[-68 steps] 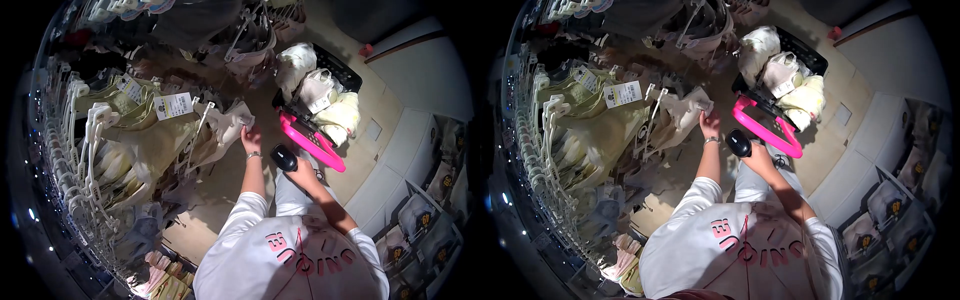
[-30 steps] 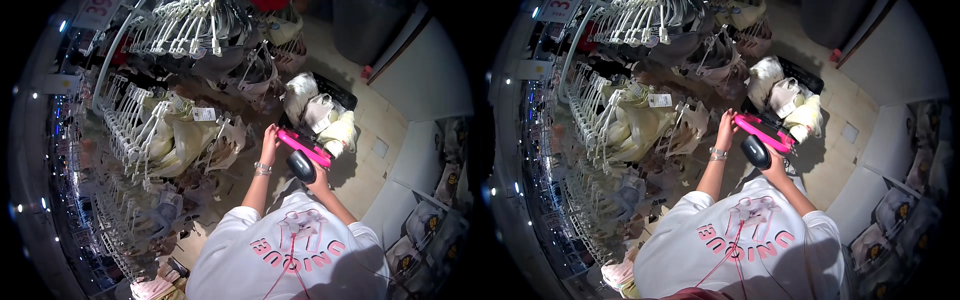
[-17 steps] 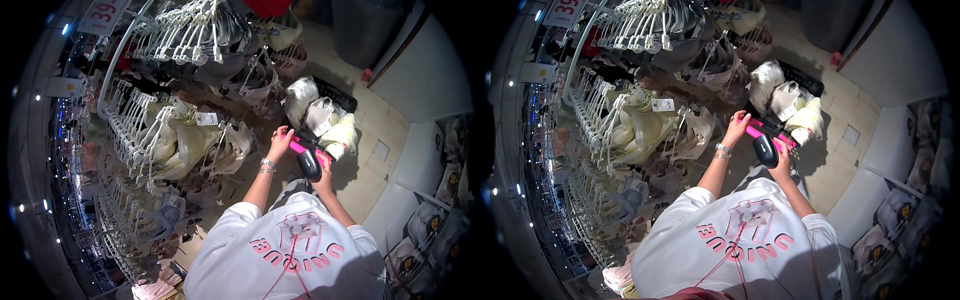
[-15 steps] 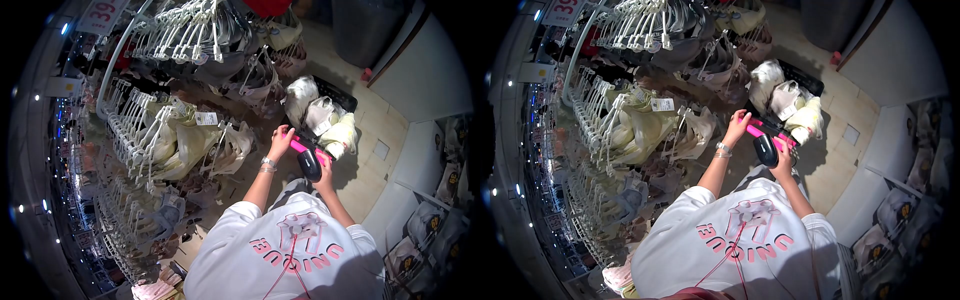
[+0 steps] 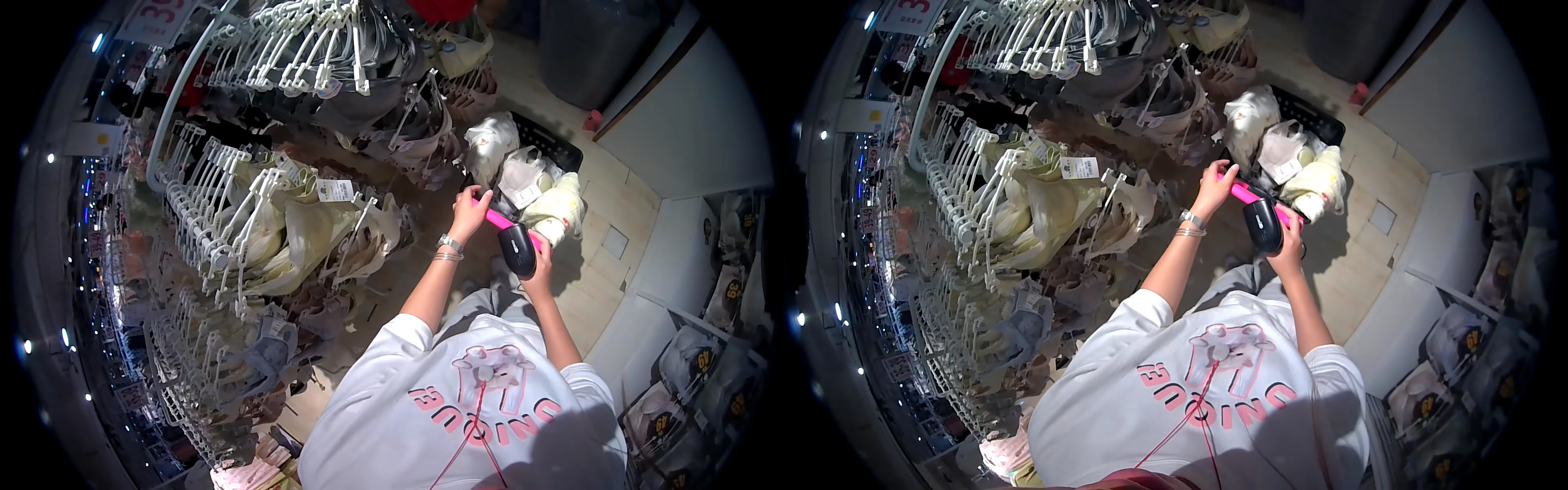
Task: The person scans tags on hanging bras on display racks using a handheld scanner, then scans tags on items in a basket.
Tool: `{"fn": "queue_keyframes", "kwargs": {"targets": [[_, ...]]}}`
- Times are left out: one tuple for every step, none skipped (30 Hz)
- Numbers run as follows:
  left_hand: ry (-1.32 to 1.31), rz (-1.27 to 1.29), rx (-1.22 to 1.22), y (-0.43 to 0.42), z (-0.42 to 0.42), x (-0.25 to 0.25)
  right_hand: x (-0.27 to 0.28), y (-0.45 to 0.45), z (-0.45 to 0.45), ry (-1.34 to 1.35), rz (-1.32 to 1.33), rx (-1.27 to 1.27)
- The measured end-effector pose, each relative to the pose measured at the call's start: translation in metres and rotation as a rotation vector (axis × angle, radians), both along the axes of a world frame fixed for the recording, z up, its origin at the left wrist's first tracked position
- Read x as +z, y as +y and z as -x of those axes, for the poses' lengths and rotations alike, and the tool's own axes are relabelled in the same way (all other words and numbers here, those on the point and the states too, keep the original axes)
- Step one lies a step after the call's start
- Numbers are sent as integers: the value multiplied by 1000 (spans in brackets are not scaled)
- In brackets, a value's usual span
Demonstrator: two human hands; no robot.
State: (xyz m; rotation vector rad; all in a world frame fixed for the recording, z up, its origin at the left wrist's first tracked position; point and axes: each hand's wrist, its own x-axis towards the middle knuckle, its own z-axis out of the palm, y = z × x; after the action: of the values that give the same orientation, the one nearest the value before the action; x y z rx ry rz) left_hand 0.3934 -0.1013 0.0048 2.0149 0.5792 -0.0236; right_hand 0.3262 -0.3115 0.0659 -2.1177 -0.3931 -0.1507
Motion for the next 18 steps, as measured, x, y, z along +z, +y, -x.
{"fn": "queue_keyframes", "kwargs": {"targets": [[6,4,4,0,-2,-1,0,1,-1,-10,1,-5],[11,7,8,0,-4,-1,0,1,-3,-21,2,-10],[16,10,12,-1,-6,0,0,1,-4,-21,8,-9],[17,26,13,0,-7,0,-1,2,-5,-17,7,-11],[15,41,13,0,-8,-1,-3,2,-6,-17,6,-12],[12,57,14,0,-10,-3,-4,2,-8,-18,4,-14],[6,56,17,0,-11,-4,-5,1,-9,-19,4,-14],[-2,56,19,-1,-13,-4,-5,1,-11,-21,4,-15],[-8,55,21,-2,-14,-5,-6,1,-12,-22,4,-17],[-6,58,21,-2,-16,-6,-6,0,-14,-27,7,-14],[-2,62,21,-2,-17,-6,-7,0,-15,-31,10,-10],[1,64,21,-2,-18,-6,-7,-1,-17,-35,13,-7],[0,66,16,-3,-19,-5,-7,-2,-17,-15,4,-12],[-3,65,16,-4,-20,-8,-6,-2,-17,3,-8,-13],[-9,60,24,-2,-22,-7,-5,-1,-19,19,-24,-6],[14,108,16,-1,-23,-10,-6,-1,-21,-38,13,1],[14,94,16,-2,-24,-11,-6,0,-22,-34,20,5],[16,77,19,-4,-23,-9,-6,0,-22,-30,25,11]]}}
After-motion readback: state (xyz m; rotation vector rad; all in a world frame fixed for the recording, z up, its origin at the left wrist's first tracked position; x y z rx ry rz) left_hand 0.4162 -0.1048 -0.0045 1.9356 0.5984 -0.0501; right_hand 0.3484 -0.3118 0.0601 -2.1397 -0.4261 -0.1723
